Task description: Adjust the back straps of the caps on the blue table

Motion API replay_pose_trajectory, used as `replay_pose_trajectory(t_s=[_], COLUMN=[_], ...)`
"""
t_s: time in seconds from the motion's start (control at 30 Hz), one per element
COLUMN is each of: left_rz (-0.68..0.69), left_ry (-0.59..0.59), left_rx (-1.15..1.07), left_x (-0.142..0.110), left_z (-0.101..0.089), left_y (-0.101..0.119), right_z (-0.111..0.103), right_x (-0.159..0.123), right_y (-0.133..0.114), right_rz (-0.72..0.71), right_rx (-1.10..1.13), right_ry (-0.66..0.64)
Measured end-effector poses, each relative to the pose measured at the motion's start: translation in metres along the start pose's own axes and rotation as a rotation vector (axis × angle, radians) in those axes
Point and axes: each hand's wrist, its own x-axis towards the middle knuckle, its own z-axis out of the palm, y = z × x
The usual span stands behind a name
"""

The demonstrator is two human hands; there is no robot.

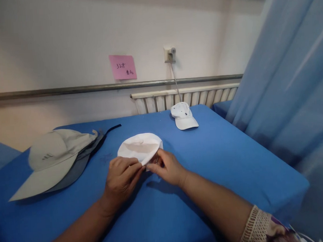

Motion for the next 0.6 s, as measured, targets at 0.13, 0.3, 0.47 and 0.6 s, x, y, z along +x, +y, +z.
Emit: replay_pose_trajectory(t_s=[0.13,0.3,0.47,0.6], left_rz=[-0.002,-0.225,-0.343,-0.462], left_ry=[-0.146,-0.211,-0.515,-0.661], left_rx=[-0.083,0.045,0.144,0.158], left_x=[-0.002,-0.006,-0.007,-0.007], left_z=[0.003,0.006,0.011,0.019], left_y=[-0.006,-0.027,-0.027,-0.029], right_z=[0.002,-0.002,-0.001,-0.002], right_x=[0.01,0.017,0.016,0.015], right_y=[0.013,0.02,0.028,0.034], right_rz=[0.245,0.323,0.378,0.37], right_rx=[0.303,0.268,0.088,-0.049], right_ry=[0.183,0.155,0.061,0.047])
